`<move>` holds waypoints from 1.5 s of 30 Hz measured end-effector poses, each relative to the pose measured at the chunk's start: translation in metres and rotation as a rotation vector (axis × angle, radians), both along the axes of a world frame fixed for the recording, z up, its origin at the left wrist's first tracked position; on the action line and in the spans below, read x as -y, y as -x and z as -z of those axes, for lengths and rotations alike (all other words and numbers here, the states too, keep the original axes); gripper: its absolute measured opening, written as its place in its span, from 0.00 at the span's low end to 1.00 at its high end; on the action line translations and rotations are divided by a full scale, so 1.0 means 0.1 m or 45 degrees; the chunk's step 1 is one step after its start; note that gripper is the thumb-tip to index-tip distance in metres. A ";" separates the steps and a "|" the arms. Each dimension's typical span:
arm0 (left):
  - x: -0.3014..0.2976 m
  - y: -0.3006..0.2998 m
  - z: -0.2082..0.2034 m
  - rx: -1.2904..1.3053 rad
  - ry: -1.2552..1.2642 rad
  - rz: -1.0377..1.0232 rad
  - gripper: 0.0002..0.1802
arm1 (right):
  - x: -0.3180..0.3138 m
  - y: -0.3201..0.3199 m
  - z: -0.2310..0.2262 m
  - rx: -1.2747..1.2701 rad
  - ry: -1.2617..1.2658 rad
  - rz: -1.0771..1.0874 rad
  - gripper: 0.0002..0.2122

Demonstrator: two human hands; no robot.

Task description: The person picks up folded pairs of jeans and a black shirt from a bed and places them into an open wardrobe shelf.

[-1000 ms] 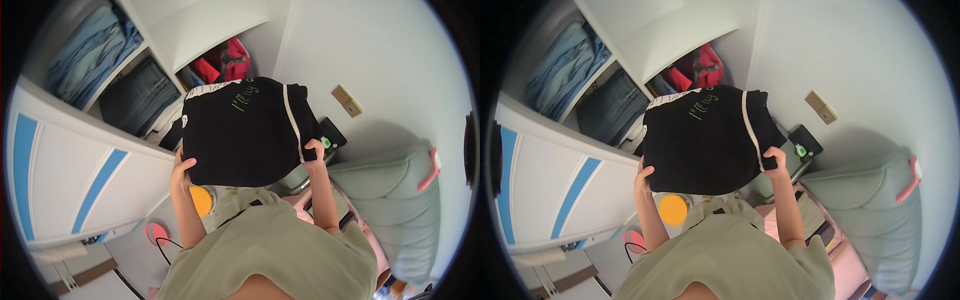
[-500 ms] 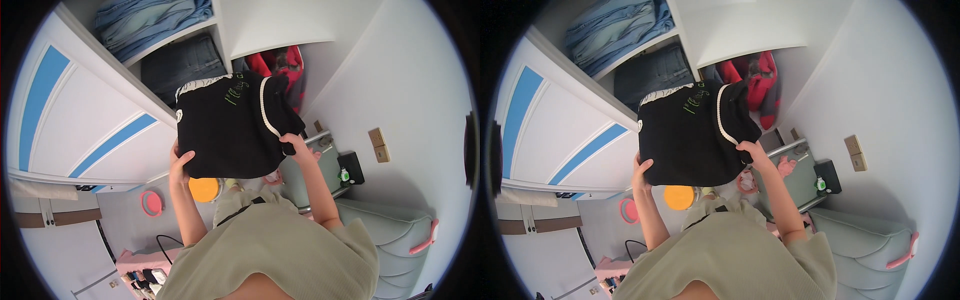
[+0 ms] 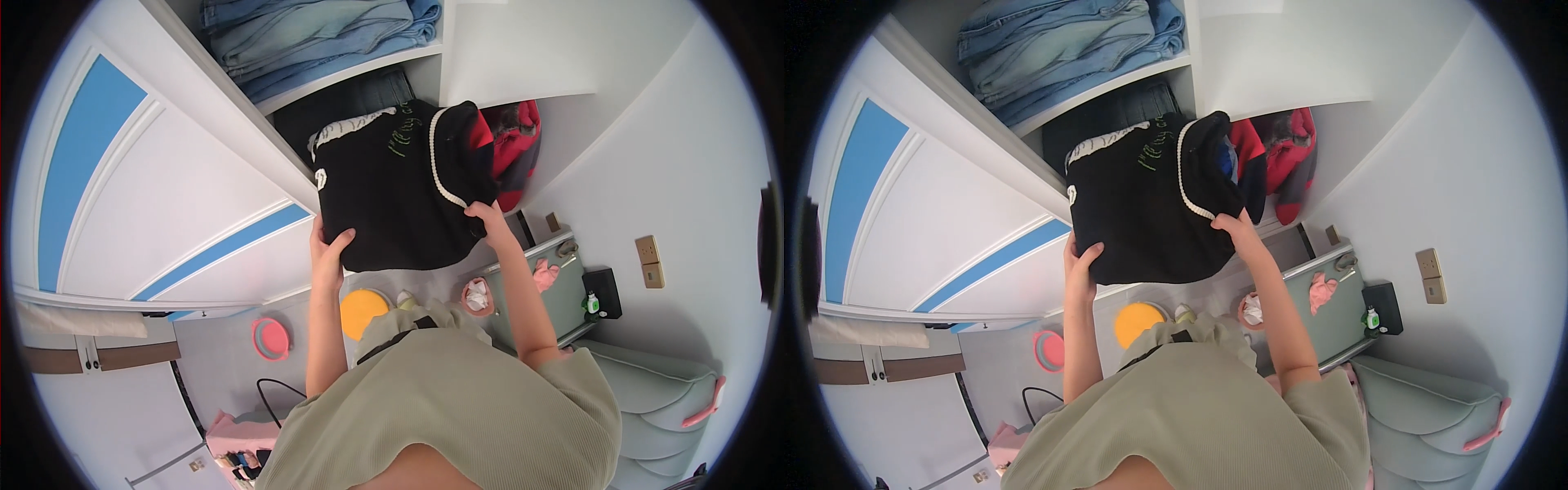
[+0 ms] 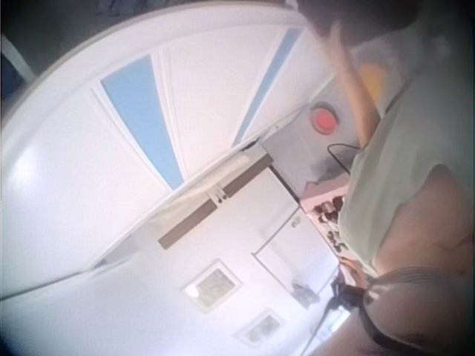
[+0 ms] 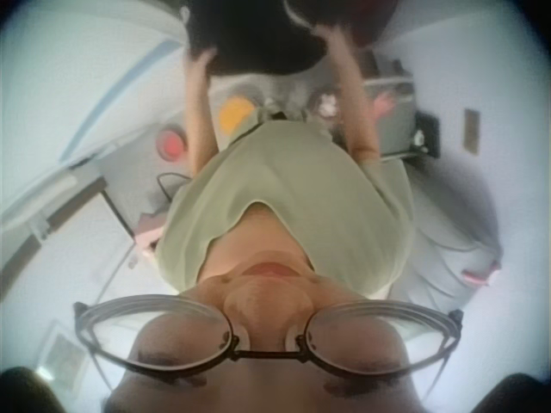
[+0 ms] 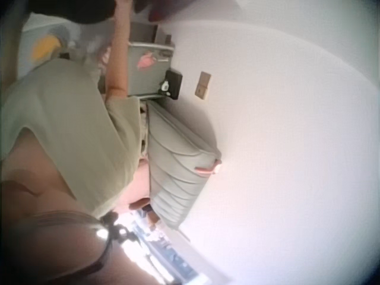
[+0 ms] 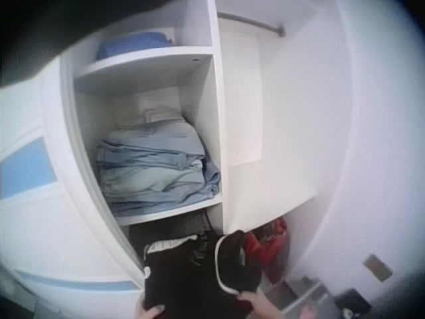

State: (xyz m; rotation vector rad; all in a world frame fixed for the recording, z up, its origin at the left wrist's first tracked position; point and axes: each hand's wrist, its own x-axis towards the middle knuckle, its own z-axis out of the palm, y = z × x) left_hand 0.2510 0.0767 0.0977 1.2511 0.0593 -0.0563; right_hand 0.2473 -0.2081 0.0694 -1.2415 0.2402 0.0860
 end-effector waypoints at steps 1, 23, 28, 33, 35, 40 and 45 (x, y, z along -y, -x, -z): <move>0.00 -0.05 0.00 0.016 -0.019 -0.012 0.34 | -0.01 -0.03 0.01 -0.035 0.028 -0.014 0.28; 0.66 -0.82 -0.13 0.566 -0.838 -0.529 0.38 | -0.07 -1.40 -0.36 0.456 0.168 -0.299 0.24; 0.68 -1.21 -0.09 0.667 -0.886 -0.642 0.38 | -0.07 -1.71 -0.27 0.446 0.085 -0.303 0.23; 0.55 -1.64 -0.14 0.714 -0.916 -0.681 0.33 | -0.14 -2.00 -0.04 0.352 -0.040 -0.165 0.19; 0.44 -1.82 -0.10 0.793 -0.908 -0.708 0.32 | -0.15 -2.18 0.11 0.406 -0.056 -0.207 0.18; 0.27 -2.12 -0.11 0.625 -0.525 -0.781 0.32 | -0.35 -2.43 0.14 0.450 -0.313 -0.136 0.08; 0.27 -2.20 -0.31 0.601 -0.599 -0.829 0.30 | -0.48 -2.61 0.22 0.439 -0.556 -0.132 0.06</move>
